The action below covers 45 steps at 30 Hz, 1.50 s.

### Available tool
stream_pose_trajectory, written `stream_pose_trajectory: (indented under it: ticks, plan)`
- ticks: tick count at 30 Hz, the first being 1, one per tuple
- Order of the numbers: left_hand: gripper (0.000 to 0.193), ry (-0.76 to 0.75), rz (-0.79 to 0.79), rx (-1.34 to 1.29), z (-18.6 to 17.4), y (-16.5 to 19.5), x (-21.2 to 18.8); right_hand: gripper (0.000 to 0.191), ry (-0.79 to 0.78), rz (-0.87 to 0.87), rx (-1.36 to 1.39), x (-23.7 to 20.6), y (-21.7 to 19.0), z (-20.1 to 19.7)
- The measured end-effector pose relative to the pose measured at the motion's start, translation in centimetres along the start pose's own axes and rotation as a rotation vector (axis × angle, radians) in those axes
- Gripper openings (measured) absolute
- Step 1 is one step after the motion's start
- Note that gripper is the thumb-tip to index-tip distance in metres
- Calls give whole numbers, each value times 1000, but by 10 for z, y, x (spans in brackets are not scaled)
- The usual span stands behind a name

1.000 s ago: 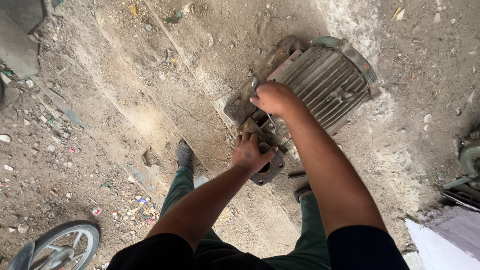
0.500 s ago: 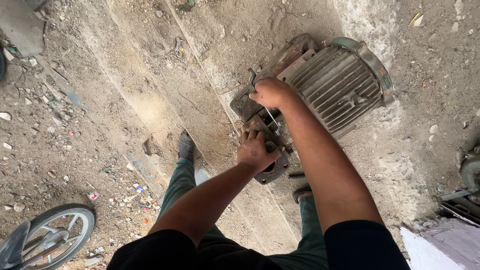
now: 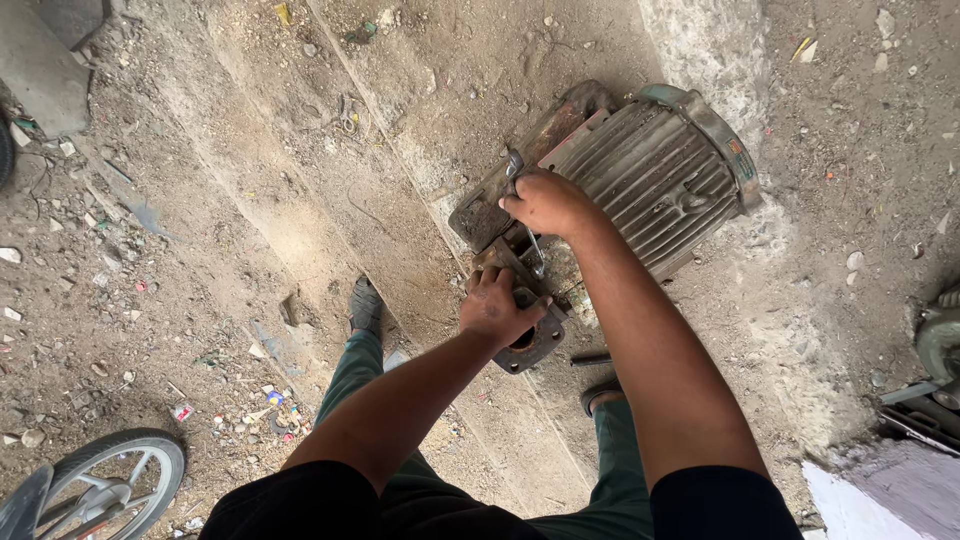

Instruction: The person works on an old electric motor and water pump assembly lying on the ground. They use a spanner to loosen bolts on the pump housing, reposition the unit, strike parts with a hammer to separate them, and continue loosening fasteners on the mounting flange.

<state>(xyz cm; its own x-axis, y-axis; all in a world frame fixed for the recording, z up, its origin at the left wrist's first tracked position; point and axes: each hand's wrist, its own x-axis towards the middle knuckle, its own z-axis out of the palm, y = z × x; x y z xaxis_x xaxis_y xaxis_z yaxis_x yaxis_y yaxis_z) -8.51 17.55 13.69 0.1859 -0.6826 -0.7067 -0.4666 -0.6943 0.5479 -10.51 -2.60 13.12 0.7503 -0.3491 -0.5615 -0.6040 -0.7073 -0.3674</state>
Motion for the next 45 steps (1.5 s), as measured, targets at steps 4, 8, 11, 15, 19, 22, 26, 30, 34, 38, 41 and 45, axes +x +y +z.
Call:
stream_pose_trajectory:
  ticks: [4,8,11,15,19,22,26,30,34,38,41,45]
  plan:
    - [71,57,37,-1,-1,0,-2,43,-269,193,56,28,-7,11]
    - [74,33,12,-9,-2,0,-5,41,-194,-4,-82,43,-28,22]
    - [75,12,-6,-1,-6,1,-5,42,-100,-128,-171,-2,-26,23]
    - [81,-37,-32,-37,-8,2,-3,31,420,-181,103,-145,6,49]
    - [81,-42,-15,-30,-4,-2,0,29,499,259,1208,-239,21,139]
    - [80,18,31,3,1,-5,1,25,776,409,2050,-236,23,211]
    - [78,7,27,-12,7,-6,3,23,1092,665,2413,-190,46,250]
    - [74,-8,47,30,10,-6,5,30,1071,1019,2289,-172,57,242]
    - [75,-74,3,-29,11,-6,7,32,1114,989,2311,-173,55,237]
    - [75,3,65,-3,13,-7,7,33,1113,944,2356,-173,53,242]
    - [74,-1,54,-3,15,-8,9,38,1206,789,2401,-176,55,251]
    - [81,20,33,-35,19,-10,12,43,1222,754,2432,-179,50,258]
